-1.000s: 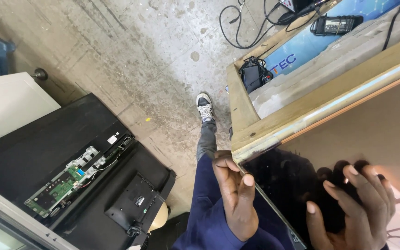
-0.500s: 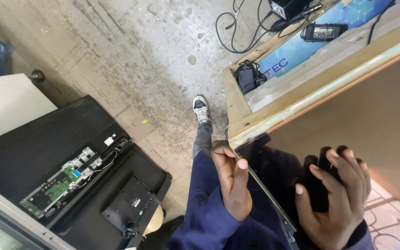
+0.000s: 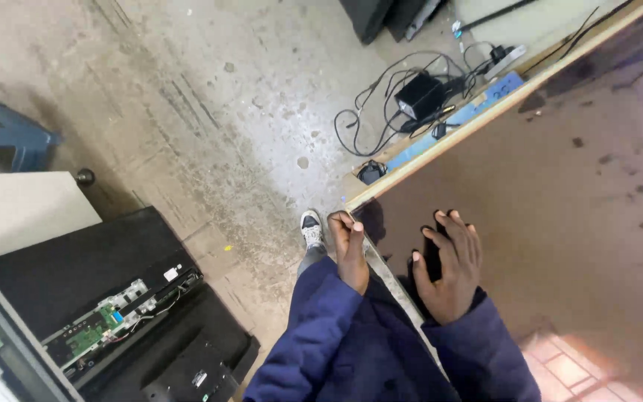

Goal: The person manipulates the edge of a flat screen panel by hand while it is positioned on a workbench, then moves around the workstation and touches the screen surface.

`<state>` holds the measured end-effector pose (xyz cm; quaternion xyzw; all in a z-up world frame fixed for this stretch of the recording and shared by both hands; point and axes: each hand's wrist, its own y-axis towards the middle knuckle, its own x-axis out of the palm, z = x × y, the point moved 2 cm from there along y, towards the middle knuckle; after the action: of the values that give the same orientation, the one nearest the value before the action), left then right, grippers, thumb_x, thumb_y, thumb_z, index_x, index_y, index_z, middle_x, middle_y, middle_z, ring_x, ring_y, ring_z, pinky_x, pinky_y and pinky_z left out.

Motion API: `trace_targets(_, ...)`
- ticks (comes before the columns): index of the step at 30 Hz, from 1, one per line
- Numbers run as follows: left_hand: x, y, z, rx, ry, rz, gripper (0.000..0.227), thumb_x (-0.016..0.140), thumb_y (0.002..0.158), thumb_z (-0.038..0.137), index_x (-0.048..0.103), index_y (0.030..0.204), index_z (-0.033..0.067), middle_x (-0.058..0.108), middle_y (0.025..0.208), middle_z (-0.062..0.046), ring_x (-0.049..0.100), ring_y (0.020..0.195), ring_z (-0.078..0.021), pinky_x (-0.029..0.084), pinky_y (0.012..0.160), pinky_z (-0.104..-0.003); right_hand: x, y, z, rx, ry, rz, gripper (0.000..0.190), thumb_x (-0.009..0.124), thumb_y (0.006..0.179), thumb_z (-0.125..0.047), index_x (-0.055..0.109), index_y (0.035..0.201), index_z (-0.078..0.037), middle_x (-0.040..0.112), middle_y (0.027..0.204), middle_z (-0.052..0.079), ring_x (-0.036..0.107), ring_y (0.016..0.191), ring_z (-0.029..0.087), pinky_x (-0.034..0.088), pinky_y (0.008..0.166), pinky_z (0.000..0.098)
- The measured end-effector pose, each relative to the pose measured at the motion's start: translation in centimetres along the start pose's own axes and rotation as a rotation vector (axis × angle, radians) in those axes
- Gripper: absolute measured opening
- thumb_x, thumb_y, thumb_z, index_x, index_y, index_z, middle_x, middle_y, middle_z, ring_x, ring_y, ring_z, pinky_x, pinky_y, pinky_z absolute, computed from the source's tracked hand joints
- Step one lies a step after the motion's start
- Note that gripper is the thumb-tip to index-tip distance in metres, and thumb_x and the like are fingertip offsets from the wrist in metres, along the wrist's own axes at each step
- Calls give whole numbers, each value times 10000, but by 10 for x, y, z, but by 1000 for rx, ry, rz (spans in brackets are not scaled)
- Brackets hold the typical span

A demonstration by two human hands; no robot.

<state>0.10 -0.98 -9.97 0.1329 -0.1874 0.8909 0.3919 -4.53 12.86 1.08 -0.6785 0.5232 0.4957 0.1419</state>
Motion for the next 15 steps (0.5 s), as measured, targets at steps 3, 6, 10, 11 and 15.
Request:
trace_targets(3, -1, 3, -15, 19, -3, -25, 150, 484, 1005, 177, 336, 1018, 153, 269, 886, 44, 336, 799, -69, 327, 739, -250, -2, -1, 7, 22, 45, -22, 321, 673, 829, -217, 635, 1126, -100, 578, 1320, 116, 503, 1309, 376, 296, 1130, 496)
trace_targets(6, -6, 11, -22, 10, -27, -38, 179, 481, 962, 98, 336, 1052, 151, 280, 921, 62, 366, 816, -53, 329, 716, -212, 4, -1, 7, 12, 71, -32, 338, 668, 828, -192, 620, 1152, -104, 553, 1343, 109, 476, 1324, 368, 274, 1132, 508)
trace_targets(10, -7, 10, -26, -66, -81, -65, 194, 503, 941, 94, 372, 1072, 152, 329, 924, 58, 404, 814, -59, 379, 691, -192, -3, -3, 12, 12, 54, -101, 339, 648, 841, -198, 596, 1163, -105, 505, 1365, 110, 431, 1348, 367, 247, 1134, 542)
trace_targets(11, -6, 16, -25, -77, -95, -91, 150, 494, 960, 131, 398, 1074, 152, 361, 916, 41, 428, 811, -78, 408, 686, -206, 0, 0, 15, 8, 18, -130, 362, 651, 840, -225, 588, 1177, -108, 480, 1374, 114, 411, 1364, 367, 236, 1136, 561)
trace_targets(15, 12, 18, 16, 26, 80, 3, 204, 443, 1060, 273, 393, 1157, 100, 301, 1061, -31, 287, 1065, -164, 275, 990, -361, 13, 12, -3, -261, -75, -183, 359, 544, 929, -366, 626, 1209, -158, 541, 1314, 93, 456, 1341, 314, 229, 1136, 490)
